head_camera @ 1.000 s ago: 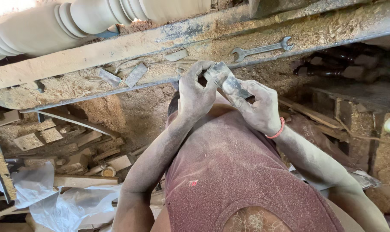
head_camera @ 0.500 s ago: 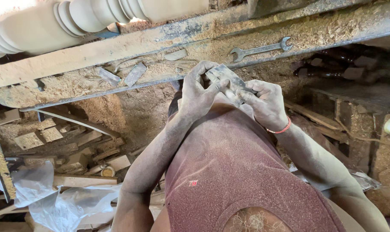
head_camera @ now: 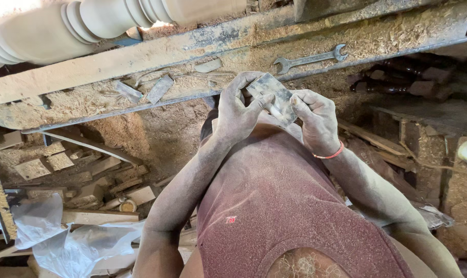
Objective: The person shapes a piece of wood rotating on a lathe using a metal tool and then smooths the surface with a piece of sandpaper.
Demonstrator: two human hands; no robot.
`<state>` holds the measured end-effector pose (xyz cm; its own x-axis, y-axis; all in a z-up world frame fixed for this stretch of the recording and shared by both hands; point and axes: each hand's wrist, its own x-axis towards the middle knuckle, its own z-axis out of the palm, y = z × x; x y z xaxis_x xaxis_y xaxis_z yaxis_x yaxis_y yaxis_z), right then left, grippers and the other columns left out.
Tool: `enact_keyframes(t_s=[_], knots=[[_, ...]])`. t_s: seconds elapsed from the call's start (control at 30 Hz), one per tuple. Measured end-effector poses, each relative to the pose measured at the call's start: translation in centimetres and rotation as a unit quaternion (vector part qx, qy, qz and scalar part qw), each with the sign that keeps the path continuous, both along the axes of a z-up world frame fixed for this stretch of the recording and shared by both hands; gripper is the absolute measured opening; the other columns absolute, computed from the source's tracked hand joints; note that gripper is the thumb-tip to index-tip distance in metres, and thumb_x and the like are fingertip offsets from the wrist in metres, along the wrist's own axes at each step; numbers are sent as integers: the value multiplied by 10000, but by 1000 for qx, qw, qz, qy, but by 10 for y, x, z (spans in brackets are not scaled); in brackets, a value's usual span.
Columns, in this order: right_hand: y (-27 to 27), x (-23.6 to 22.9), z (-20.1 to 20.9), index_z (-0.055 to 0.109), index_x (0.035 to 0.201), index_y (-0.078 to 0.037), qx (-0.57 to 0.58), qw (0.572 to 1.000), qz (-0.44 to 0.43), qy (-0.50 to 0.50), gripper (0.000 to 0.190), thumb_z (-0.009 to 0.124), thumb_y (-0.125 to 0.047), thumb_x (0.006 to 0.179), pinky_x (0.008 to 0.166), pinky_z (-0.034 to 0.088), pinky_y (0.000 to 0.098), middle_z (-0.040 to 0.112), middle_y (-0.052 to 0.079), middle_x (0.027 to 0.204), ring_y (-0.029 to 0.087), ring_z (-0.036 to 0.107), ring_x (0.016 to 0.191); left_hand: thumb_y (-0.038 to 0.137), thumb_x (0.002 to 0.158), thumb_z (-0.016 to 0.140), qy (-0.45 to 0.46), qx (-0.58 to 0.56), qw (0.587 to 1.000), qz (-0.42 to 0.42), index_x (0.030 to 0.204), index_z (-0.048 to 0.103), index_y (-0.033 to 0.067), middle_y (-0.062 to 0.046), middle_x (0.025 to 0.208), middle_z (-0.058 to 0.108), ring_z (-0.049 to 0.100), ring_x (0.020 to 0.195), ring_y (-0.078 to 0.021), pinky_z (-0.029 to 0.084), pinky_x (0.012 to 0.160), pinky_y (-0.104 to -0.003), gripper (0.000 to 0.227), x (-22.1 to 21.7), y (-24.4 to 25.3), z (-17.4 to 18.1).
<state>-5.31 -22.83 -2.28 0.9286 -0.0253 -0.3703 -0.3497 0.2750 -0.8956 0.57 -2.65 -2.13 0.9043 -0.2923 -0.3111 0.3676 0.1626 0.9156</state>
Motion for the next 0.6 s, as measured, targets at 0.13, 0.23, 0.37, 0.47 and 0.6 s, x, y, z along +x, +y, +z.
enact_keyframes(t_s=[0.13,0.23,0.37,0.47,0.6], knots=[[6,3,-1,632,1280,63,-62,997,-8,-36,249,647,-12,1043,813,559,231,732,60,1008,73,671,877,1,919,752,-1,-44,999,20,1255,617,-22,-63,1079,709,698,986,-78,604,894,-244,364,-1,-1,3],[7,1,-6,611,1295,38,-95,990,-23,-97,232,667,11,1072,765,487,189,672,14,916,25,597,790,-5,911,760,13,-39,999,24,1222,640,-26,-62,1014,724,707,909,-83,604,833,-242,334,-1,-2,2],[19,1,-10,627,1201,9,-218,964,-35,-149,125,662,1,1081,806,513,226,682,50,1053,81,629,895,-13,926,767,1,-39,998,52,1190,657,-30,-52,964,722,672,853,-69,568,769,-228,286,-3,-4,-4],[17,12,9,660,1215,-29,-405,872,47,-270,193,670,46,1038,893,551,283,683,118,1115,202,679,1015,0,933,766,-2,-40,997,66,1158,657,-20,-39,975,729,678,868,-59,577,783,-221,251,-6,0,-5],[37,28,34,644,1239,-5,-468,823,62,-316,330,779,-5,938,985,559,385,658,172,1218,322,654,1138,17,903,795,-45,17,996,74,1112,670,-12,-36,935,726,653,855,-63,559,775,-223,245,9,4,-2]])
